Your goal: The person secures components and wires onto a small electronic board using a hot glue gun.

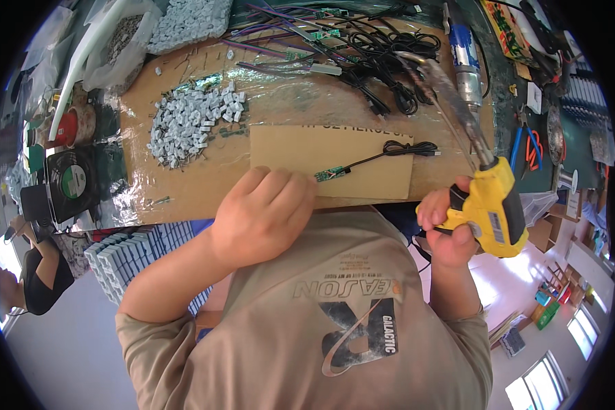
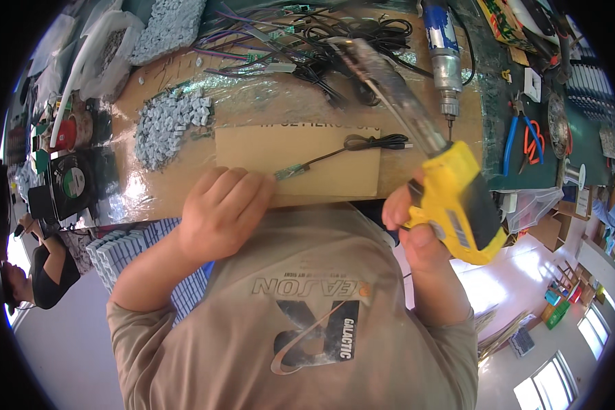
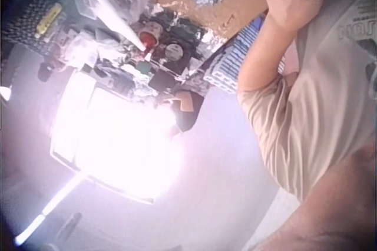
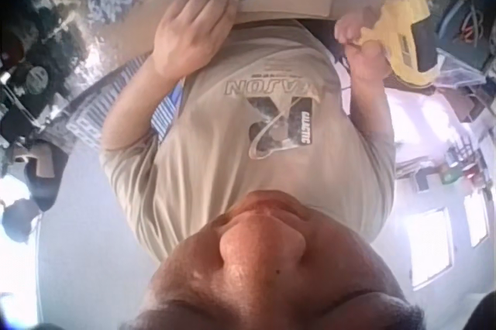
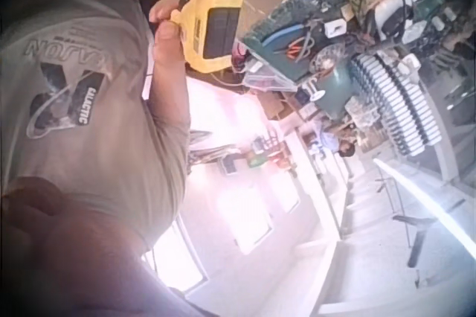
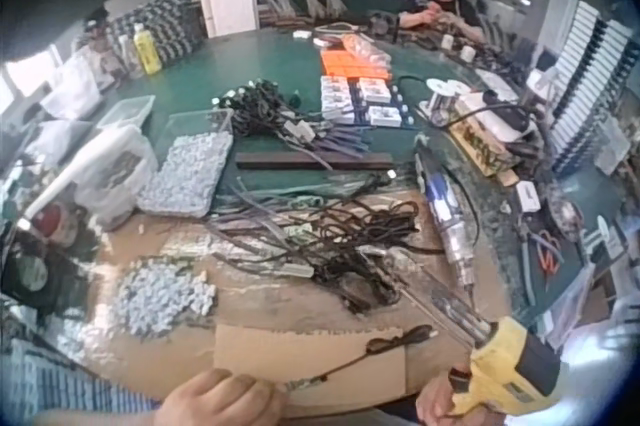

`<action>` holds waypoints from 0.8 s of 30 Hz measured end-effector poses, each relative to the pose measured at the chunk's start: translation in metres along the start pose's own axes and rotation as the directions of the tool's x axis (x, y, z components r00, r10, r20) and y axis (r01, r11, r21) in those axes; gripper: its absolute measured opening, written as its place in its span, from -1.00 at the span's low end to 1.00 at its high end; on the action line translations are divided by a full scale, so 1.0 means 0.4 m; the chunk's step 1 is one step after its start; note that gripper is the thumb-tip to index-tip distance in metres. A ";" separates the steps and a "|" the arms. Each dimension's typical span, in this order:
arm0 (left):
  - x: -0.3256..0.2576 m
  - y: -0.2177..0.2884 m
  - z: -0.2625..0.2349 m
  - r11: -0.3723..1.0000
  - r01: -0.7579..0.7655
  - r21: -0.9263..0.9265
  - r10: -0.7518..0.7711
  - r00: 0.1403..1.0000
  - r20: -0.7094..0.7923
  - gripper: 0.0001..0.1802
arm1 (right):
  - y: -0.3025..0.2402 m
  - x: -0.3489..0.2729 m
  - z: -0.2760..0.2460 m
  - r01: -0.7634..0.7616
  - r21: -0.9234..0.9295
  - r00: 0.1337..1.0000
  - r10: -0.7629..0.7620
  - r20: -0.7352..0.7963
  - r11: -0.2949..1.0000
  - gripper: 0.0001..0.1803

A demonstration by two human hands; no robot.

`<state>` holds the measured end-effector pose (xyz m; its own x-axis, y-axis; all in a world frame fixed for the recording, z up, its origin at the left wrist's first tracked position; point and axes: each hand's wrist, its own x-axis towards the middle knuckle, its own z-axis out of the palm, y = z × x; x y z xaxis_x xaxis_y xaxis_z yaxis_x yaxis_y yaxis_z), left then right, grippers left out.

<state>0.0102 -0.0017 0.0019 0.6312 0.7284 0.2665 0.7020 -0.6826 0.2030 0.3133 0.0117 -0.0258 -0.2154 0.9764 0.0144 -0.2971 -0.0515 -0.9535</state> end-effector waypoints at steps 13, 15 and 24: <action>0.003 -0.001 0.004 0.999 -0.010 0.039 0.009 1.000 0.004 -0.53 | 0.030 0.038 0.114 -0.235 0.160 0.955 0.197 0.223 0.959 -0.21; 0.005 0.000 0.004 0.999 -0.014 0.040 0.013 1.000 0.009 -0.53 | 0.039 0.034 0.113 -0.210 0.158 0.960 0.173 0.219 0.965 -0.21; 0.006 0.000 0.002 0.999 -0.014 0.042 0.014 1.000 0.013 -0.52 | 0.042 0.049 0.114 -0.227 0.235 0.946 0.156 0.285 0.945 -0.21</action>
<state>0.0120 0.0001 0.0017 0.6453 0.7195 0.2567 0.7060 -0.6900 0.1594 0.2617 0.0204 -0.0277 -0.5150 0.8558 -0.0494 -0.4506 -0.3193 -0.8336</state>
